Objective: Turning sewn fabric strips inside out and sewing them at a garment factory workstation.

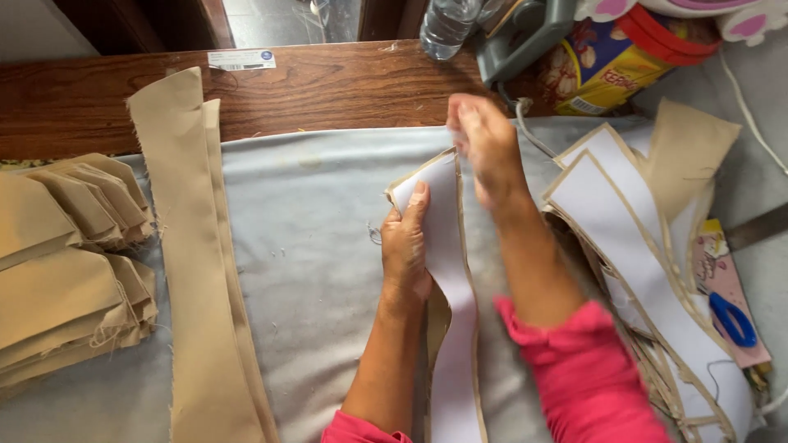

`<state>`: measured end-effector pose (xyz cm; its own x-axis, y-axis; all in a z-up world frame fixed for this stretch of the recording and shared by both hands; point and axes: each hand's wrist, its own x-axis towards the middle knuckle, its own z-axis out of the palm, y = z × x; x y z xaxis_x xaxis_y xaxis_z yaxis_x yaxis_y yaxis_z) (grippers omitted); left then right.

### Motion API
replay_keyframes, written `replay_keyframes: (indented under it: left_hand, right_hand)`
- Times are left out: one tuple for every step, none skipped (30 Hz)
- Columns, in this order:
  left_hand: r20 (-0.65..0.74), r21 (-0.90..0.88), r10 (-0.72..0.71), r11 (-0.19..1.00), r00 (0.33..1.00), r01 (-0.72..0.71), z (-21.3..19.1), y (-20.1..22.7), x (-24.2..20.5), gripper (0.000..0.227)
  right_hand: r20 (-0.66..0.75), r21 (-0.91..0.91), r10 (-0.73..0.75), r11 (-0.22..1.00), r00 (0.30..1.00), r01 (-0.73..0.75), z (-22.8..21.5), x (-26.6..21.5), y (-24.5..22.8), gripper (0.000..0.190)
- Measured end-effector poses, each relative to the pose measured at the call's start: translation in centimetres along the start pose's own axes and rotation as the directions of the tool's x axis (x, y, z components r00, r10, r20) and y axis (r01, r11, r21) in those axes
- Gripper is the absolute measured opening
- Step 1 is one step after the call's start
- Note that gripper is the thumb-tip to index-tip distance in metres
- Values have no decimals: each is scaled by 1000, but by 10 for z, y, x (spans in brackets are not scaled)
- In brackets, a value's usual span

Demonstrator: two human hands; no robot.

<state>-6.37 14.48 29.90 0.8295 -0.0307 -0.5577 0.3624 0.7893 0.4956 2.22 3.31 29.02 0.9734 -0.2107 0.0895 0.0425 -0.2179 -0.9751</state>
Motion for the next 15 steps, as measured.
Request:
replay_keyframes:
  left_hand:
    - [7, 3, -2, 1000, 1000, 2, 1, -3, -3, 23]
    - [28, 39, -10, 999, 1000, 9, 3, -7, -6, 24]
    - [51, 78, -23, 997, 998, 19, 5, -11, -9, 26]
    - [60, 85, -29, 996, 998, 24, 6, -18, -8, 26]
    - [81, 119, -22, 993, 996, 13, 7, -24, -6, 27]
    - [103, 152, -17, 988, 995, 1, 8, -31, -3, 28]
    - [103, 158, -19, 988, 995, 2, 9, -32, -6, 28]
    - [113, 164, -6, 986, 994, -13, 11, -33, -9, 26]
    - [118, 168, 18, 985, 993, -37, 11, -30, -9, 25]
    - [113, 173, 26, 984, 993, -45, 11, -26, -8, 25]
    - [98, 168, 35, 984, 995, -51, 11, -25, -9, 26]
    - [84, 164, 44, 985, 995, -58, 11, -22, -9, 27]
    - [77, 163, 50, 985, 996, -62, 11, -20, -9, 27]
    - [64, 180, 31, 983, 997, -42, 10, -17, -9, 28]
    - [49, 197, 12, 980, 999, -21, 9, -16, -10, 30]
  right_hand:
    - [-7, 0, -3, 1000, 1000, 3, -6, -20, -5, 24]
    - [-15, 153, 93, 984, 996, -89, -12, -40, -9, 25]
    - [-13, 304, 187, 937, 982, -174, -19, -61, -13, 26]
    - [-26, 306, 186, 937, 982, -169, -24, -69, -3, 26]
    - [-84, 350, 187, 925, 979, -147, -28, -77, 7, 21]
    - [-142, 392, 190, 912, 971, -122, -32, -84, 19, 18]
    - [-145, 396, 193, 910, 970, -122, -36, -87, 24, 18]
    - [-184, 392, 174, 916, 968, -90, -39, -88, 30, 15]
    - [-211, 392, 153, 918, 965, -60, -37, -87, 36, 12]
    - [-205, 400, 155, 914, 966, -61, -33, -85, 29, 12]
    - [-210, 391, 133, 919, 969, -41, -31, -84, 24, 10]
    - [-215, 382, 111, 924, 970, -21, -28, -83, 18, 9]
    - [-207, 386, 113, 922, 972, -25, -26, -81, 14, 9]
    - [-207, 412, 113, 911, 972, -19, -23, -79, 9, 10]
    - [-205, 438, 115, 899, 972, -14, -21, -78, 6, 12]
